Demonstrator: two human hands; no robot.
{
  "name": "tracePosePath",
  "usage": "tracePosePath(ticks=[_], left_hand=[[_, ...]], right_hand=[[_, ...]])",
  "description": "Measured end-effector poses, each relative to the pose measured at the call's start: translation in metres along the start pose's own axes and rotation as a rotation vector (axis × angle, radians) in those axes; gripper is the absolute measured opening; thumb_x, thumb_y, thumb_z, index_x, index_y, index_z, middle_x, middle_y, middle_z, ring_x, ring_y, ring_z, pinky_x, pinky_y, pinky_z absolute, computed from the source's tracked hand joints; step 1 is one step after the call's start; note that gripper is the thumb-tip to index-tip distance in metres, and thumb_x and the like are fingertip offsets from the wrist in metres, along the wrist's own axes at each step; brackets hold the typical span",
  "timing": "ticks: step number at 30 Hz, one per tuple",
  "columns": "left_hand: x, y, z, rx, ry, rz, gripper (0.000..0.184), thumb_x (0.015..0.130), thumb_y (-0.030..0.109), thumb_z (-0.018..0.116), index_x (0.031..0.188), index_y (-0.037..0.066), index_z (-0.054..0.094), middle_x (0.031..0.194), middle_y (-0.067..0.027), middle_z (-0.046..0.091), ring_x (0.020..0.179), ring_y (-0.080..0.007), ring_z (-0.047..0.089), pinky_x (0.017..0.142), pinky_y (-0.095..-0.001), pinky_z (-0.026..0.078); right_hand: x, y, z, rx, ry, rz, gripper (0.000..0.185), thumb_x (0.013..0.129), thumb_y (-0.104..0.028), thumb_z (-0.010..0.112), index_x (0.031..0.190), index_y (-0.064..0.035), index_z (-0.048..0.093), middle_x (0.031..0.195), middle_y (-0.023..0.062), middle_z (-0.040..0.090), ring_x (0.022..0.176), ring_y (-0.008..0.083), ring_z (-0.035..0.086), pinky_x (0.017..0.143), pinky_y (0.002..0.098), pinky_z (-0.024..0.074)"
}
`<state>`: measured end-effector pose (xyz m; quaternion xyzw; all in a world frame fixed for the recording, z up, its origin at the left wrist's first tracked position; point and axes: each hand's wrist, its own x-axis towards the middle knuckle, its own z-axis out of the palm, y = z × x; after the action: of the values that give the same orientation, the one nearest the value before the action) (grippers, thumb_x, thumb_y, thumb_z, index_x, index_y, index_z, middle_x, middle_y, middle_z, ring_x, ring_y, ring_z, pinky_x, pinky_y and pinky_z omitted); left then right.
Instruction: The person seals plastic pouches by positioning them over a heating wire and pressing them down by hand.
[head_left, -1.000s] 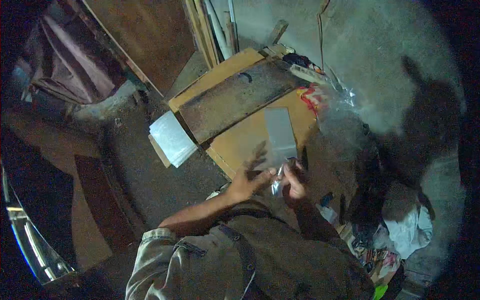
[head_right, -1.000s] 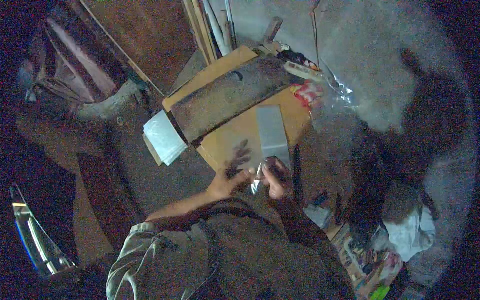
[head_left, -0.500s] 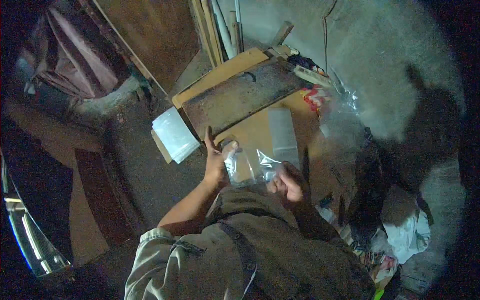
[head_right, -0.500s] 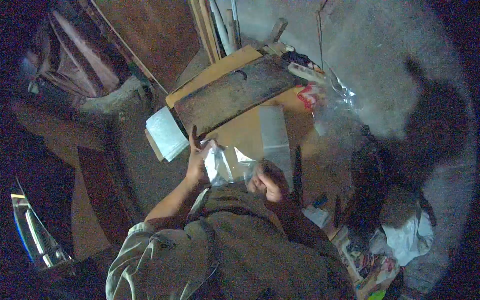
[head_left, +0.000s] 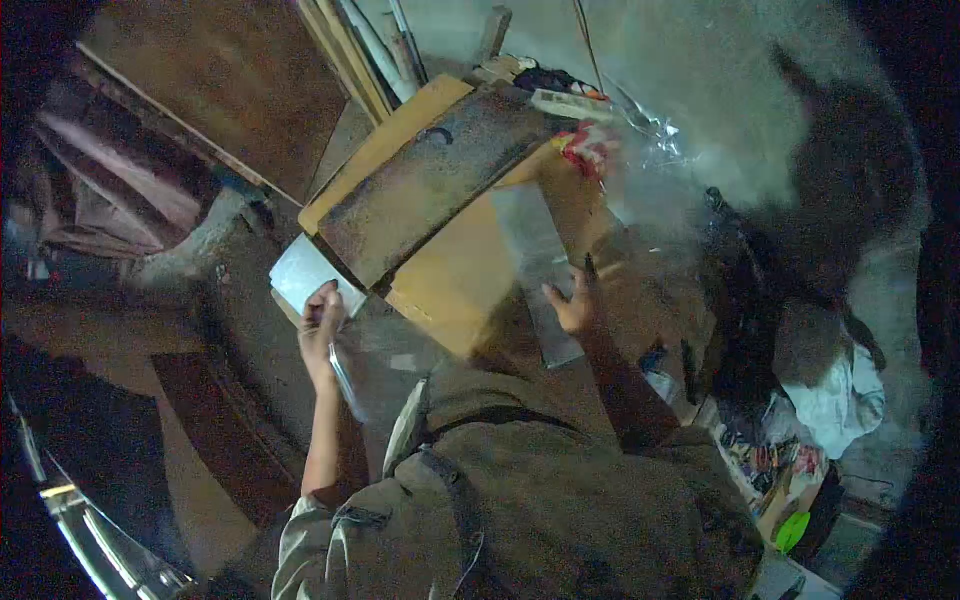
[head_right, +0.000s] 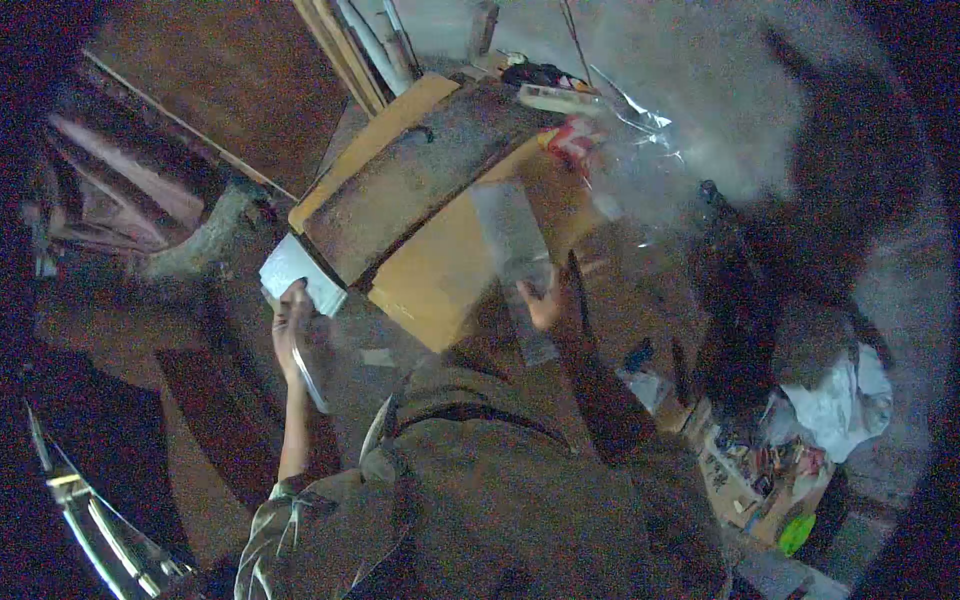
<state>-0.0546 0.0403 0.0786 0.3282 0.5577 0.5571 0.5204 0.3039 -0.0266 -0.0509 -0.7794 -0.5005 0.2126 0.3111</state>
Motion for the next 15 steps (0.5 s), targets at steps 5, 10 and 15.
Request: tracePosePath(ticks=[5, 10, 15], left_hand=[[-0.006, 0.004, -0.010, 0.256, -0.017, 0.349, 0.027, 0.093, 0.023, 0.058, 0.113, 0.005, 0.058, 0.067, 0.0043, 0.047, 0.055, -0.0041, 0.043, 0.049, -0.0205, 0.037], [-0.025, 0.025, 0.005, 0.008, -0.037, 0.106, 0.028, 0.092, 0.025, 0.058, 0.112, 0.006, 0.058, 0.067, 0.0061, 0.046, 0.053, -0.0026, 0.040, 0.048, -0.0190, 0.035], [-0.019, 0.017, -0.003, 0.052, 0.011, 0.128, 0.026, 0.092, 0.024, 0.058, 0.110, 0.005, 0.058, 0.067, 0.0062, 0.045, 0.053, -0.0028, 0.039, 0.049, -0.0200, 0.034]], right_hand=[[0.041, 0.094, 0.062, 0.246, 0.027, 0.004, 0.062, 0.086, -0.035, 0.062, 0.133, -0.0056, 0.036, 0.129, 0.0201, 0.047, 0.118, 0.0345, 0.047, 0.103, 0.0421, 0.0354], [0.069, 0.155, 0.095, 2.286, -0.779, 0.247, 0.052, 0.086, -0.033, 0.060, 0.129, -0.0058, 0.048, 0.119, 0.0234, 0.055, 0.107, 0.0372, 0.054, 0.101, 0.0439, 0.0366], [0.072, 0.135, 0.089, 2.797, -0.871, 0.339, 0.042, 0.088, -0.030, 0.058, 0.122, -0.0053, 0.054, 0.111, 0.0219, 0.059, 0.099, 0.0352, 0.056, 0.097, 0.0431, 0.0382]])
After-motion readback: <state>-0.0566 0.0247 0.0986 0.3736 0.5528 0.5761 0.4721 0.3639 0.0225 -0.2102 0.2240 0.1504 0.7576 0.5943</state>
